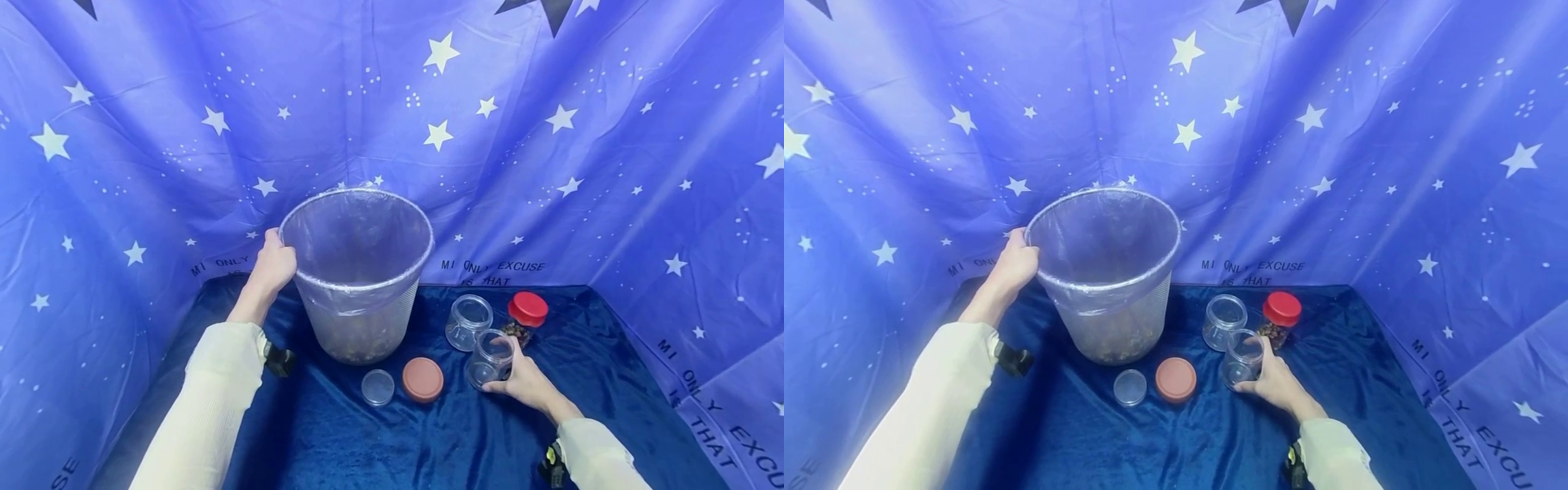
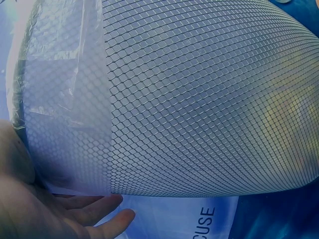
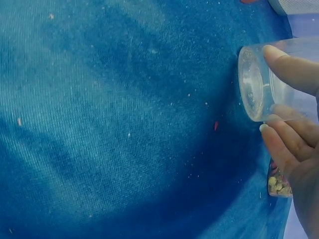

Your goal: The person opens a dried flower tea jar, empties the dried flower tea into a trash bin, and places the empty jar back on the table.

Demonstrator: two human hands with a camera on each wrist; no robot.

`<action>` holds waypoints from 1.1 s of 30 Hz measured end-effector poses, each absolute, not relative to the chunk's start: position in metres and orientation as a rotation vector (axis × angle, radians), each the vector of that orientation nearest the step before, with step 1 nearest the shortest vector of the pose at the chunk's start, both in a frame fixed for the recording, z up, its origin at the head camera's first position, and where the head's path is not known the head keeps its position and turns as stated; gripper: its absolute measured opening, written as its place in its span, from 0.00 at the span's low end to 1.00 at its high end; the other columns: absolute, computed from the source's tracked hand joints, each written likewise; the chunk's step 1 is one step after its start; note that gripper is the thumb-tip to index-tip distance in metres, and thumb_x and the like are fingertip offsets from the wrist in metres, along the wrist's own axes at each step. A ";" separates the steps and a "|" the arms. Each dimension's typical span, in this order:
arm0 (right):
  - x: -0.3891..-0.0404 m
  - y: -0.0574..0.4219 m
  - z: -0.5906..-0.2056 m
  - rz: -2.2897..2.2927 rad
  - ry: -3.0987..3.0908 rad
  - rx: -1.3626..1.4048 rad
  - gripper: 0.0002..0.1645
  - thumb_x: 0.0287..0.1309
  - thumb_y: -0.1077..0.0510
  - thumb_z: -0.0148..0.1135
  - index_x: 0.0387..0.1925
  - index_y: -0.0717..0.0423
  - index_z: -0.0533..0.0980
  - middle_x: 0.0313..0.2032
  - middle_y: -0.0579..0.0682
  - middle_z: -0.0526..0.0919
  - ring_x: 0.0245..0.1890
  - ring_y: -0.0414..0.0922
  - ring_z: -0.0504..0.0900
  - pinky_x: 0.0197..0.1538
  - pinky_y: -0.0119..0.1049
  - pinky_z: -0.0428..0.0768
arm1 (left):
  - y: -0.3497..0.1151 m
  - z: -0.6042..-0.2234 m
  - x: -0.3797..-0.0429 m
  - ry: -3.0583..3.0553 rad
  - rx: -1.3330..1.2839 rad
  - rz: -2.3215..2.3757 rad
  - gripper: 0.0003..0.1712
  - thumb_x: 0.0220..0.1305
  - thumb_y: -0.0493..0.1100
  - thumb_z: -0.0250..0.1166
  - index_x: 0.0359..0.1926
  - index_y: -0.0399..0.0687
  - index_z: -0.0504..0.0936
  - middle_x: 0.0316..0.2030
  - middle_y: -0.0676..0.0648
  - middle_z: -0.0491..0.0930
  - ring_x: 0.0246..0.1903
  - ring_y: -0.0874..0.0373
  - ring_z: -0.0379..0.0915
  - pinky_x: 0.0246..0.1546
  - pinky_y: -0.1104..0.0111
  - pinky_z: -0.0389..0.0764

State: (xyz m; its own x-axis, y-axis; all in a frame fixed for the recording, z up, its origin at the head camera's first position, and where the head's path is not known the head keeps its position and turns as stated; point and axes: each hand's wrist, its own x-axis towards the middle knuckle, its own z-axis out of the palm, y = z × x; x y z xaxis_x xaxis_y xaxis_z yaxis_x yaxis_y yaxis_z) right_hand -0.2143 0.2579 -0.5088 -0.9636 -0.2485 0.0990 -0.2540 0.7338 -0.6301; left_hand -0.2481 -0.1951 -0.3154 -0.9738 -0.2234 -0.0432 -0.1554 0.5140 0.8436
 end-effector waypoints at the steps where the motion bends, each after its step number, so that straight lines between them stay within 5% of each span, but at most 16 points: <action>1: -0.214 0.259 -0.510 1.061 -2.911 0.429 0.54 0.32 0.52 0.84 0.59 0.57 0.63 0.50 0.63 0.81 0.46 0.54 0.83 0.50 0.47 0.77 | -0.195 -0.315 -0.248 -2.671 0.332 -1.478 0.34 0.69 0.38 0.37 0.75 0.37 0.45 0.72 0.30 0.57 0.74 0.39 0.51 0.73 0.48 0.55; 7: -0.215 0.262 -0.517 1.087 -2.897 0.427 0.55 0.32 0.53 0.84 0.61 0.56 0.62 0.53 0.61 0.81 0.48 0.52 0.82 0.51 0.41 0.77 | -0.195 -0.313 -0.247 -2.668 0.335 -1.479 0.34 0.69 0.38 0.37 0.75 0.37 0.45 0.72 0.30 0.57 0.74 0.39 0.51 0.73 0.48 0.55; 15: -0.214 0.258 -0.519 1.102 -2.922 0.355 0.56 0.33 0.51 0.84 0.62 0.56 0.60 0.53 0.62 0.81 0.50 0.55 0.82 0.54 0.50 0.76 | -0.196 -0.315 -0.247 -2.669 0.340 -1.477 0.34 0.69 0.38 0.37 0.75 0.37 0.45 0.72 0.30 0.57 0.74 0.39 0.51 0.73 0.48 0.55; 33: -0.209 0.252 -0.524 1.035 -2.965 0.240 0.55 0.36 0.43 0.82 0.60 0.59 0.60 0.53 0.63 0.79 0.49 0.56 0.81 0.53 0.52 0.76 | -0.195 -0.317 -0.247 -2.641 0.338 -1.490 0.34 0.69 0.37 0.38 0.74 0.37 0.46 0.72 0.31 0.58 0.74 0.39 0.51 0.73 0.48 0.55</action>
State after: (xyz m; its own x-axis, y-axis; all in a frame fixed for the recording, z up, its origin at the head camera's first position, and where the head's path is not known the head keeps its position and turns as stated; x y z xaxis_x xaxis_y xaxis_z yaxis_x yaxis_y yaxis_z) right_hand -0.2087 0.2523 -0.5241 -0.9883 -0.1462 0.0427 -0.1410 0.7722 -0.6195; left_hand -0.2468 -0.1949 -0.3167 -0.9714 -0.2354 -0.0298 -0.1473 0.4998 0.8535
